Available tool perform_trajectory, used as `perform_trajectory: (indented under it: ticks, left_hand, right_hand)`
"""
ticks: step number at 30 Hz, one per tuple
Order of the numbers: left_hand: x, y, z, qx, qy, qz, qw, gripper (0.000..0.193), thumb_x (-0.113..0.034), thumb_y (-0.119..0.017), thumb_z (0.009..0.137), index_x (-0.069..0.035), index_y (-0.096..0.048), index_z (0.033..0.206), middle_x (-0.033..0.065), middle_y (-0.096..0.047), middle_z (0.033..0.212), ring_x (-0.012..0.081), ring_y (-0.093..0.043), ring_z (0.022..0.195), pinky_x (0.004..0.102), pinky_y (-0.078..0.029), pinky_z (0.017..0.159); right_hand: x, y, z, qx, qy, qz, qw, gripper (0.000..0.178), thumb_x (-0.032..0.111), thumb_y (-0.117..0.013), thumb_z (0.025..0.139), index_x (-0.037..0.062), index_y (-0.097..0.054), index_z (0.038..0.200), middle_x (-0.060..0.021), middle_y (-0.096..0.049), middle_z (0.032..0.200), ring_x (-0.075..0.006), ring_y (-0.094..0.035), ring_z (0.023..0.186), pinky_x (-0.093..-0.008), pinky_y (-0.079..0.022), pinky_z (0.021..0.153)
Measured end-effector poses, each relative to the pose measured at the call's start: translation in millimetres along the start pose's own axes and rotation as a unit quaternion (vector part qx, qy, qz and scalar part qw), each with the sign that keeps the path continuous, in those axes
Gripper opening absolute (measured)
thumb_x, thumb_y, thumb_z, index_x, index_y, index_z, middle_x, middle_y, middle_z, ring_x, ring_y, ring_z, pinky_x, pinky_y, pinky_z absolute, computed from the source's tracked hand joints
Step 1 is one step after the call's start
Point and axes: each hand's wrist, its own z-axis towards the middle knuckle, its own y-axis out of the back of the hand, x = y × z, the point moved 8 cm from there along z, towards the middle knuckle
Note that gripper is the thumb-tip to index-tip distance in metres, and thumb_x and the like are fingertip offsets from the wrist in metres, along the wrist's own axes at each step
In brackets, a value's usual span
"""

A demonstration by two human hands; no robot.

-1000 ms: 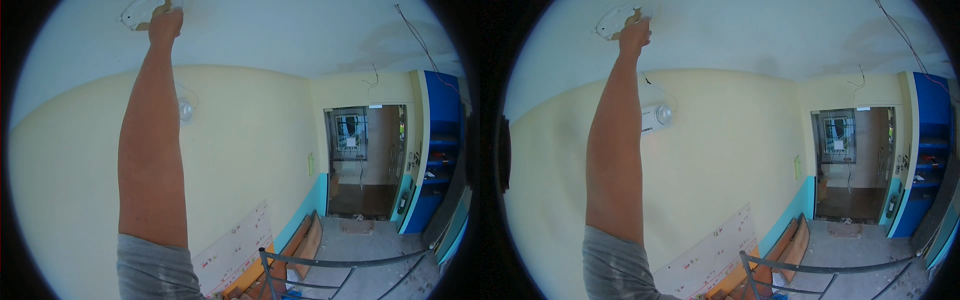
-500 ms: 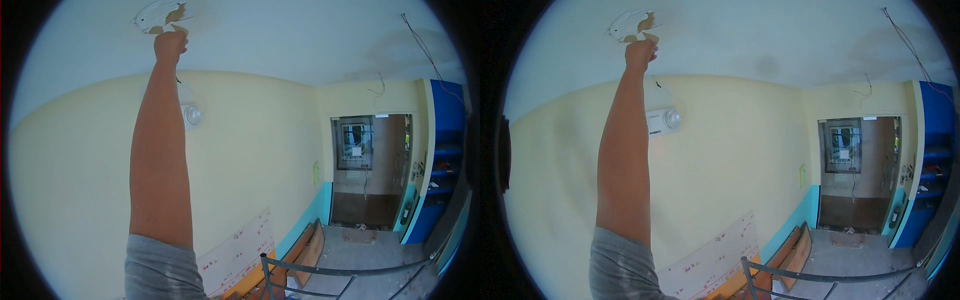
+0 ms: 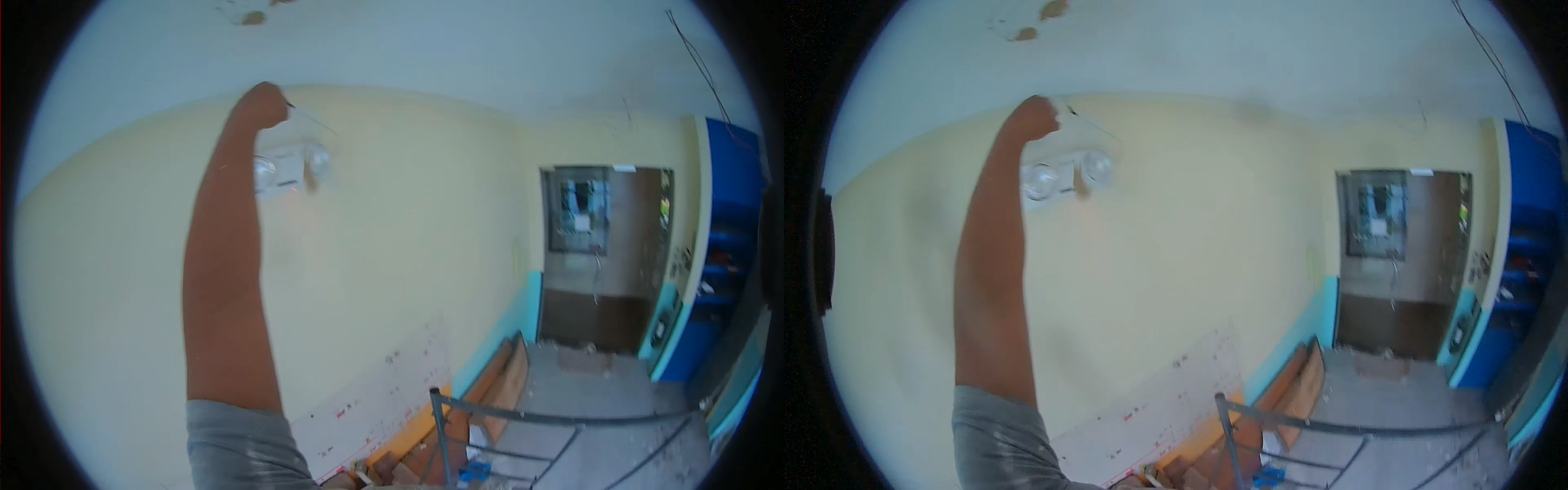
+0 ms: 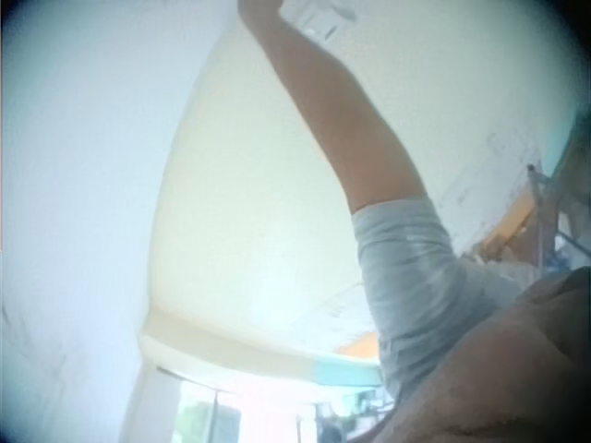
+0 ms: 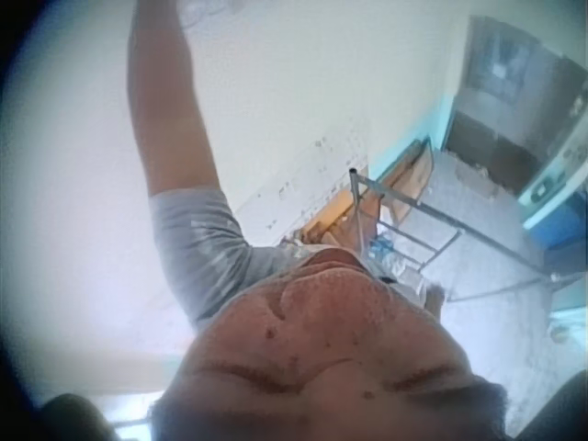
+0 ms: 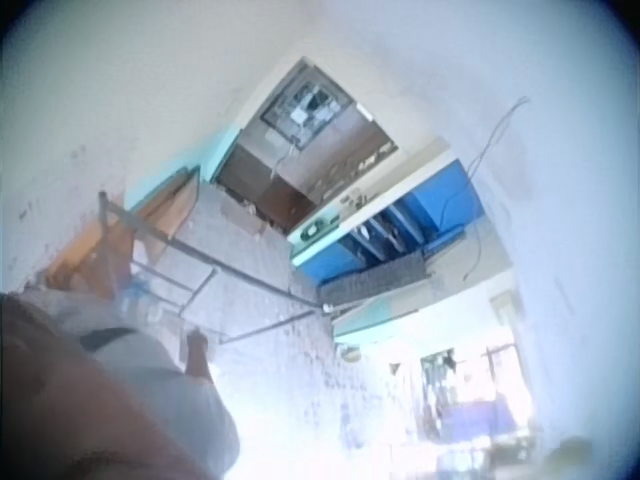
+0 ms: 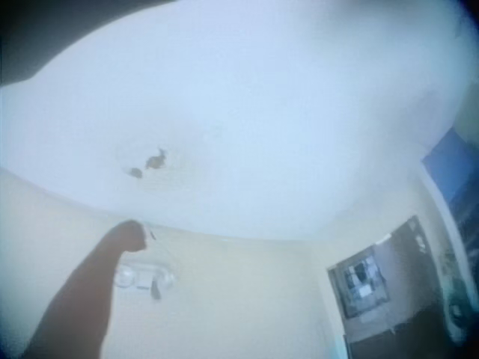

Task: The person scrapes a damaged section of the ceiling using a scraper, while occasionally supporting themselves against the wall with their other hand.

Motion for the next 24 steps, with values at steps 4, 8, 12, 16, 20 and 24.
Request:
perform_trajectory:
  ticks: [4, 8, 12, 16, 20, 24]
  left_hand:
    - [-24.6, -62.1, -74.7, -0.004, 0.045, -0.091, 0.995, 0.043, -0.039, -0.066, 0.081, -0.001, -0.069, 0.102, 0.0204, -0.066, 0.113, 0.0369, -0.060, 0.109, 0.0438, -0.049, 0.096]
    - [5.5, -141.7, -169.8, 0.011, 0.234, -0.122, 0.965, 0.049, -0.042, -0.070, 0.082, -0.009, -0.064, 0.118, 0.0166, -0.063, 0.120, 0.0369, -0.059, 0.114, 0.0476, -0.049, 0.096]
    - [54.7, -190.5, -283.0, 0.120, 0.401, 0.008, 0.908, 0.070, -0.040, -0.068, 0.087, -0.020, -0.038, 0.147, 0.0142, -0.032, 0.154, 0.0412, -0.034, 0.138, 0.0708, -0.029, 0.105]
    - [66.9, -216.8, -371.0, 0.312, 0.449, 0.026, 0.837, 0.102, -0.040, -0.079, 0.078, -0.028, -0.014, 0.156, 0.0041, -0.008, 0.164, 0.0420, -0.020, 0.145, 0.0741, -0.026, 0.105]
    - [61.4, -238.9, -391.5, 0.279, 0.450, 0.004, 0.848, 0.119, -0.037, -0.085, 0.071, -0.032, -0.003, 0.157, -0.0015, 0.005, 0.165, 0.0418, -0.010, 0.148, 0.0725, -0.033, 0.103]
    - [68.3, -250.0, -401.0, 0.219, 0.462, 0.010, 0.859, 0.125, -0.032, -0.087, 0.067, -0.035, 0.000, 0.156, -0.0033, 0.008, 0.164, 0.0419, -0.005, 0.148, 0.0721, -0.040, 0.098]
  right_hand:
    - [53.5, 107.7, 27.0, -0.196, 0.055, 0.053, 0.978, 0.030, 0.034, -0.056, 0.087, 0.0088, -0.070, 0.094, -0.0145, -0.069, 0.092, -0.0340, -0.066, 0.090, -0.0494, -0.051, 0.081]
    - [138.8, 361.0, 37.1, -0.305, 0.072, 0.115, 0.943, 0.048, 0.046, -0.060, 0.088, 0.0008, -0.067, 0.103, -0.0236, -0.068, 0.098, -0.0415, -0.063, 0.096, -0.0495, -0.050, 0.086]
    - [220.1, 613.2, -41.9, -0.430, 0.158, 0.179, 0.871, 0.037, 0.034, -0.072, 0.083, 0.0010, -0.068, 0.101, -0.0222, -0.067, 0.098, -0.0387, -0.064, 0.094, -0.0464, -0.050, 0.082]
    - [320.2, 785.4, -154.6, -0.645, 0.221, 0.084, 0.726, 0.051, 0.041, -0.072, 0.083, -0.0010, -0.066, 0.111, -0.0225, -0.067, 0.103, -0.0397, -0.063, 0.101, -0.0457, -0.050, 0.088]
    - [414.8, 905.4, -241.6, -0.758, 0.282, 0.006, 0.588, 0.046, 0.044, -0.068, 0.085, 0.0029, -0.068, 0.103, -0.0186, -0.068, 0.101, -0.0378, -0.063, 0.095, -0.0455, -0.051, 0.084]
    - [495.4, 974.1, -306.7, -0.781, 0.275, -0.008, 0.561, 0.034, 0.041, -0.064, 0.087, 0.0099, -0.069, 0.098, -0.0142, -0.069, 0.098, -0.0342, -0.065, 0.091, -0.0457, -0.052, 0.081]
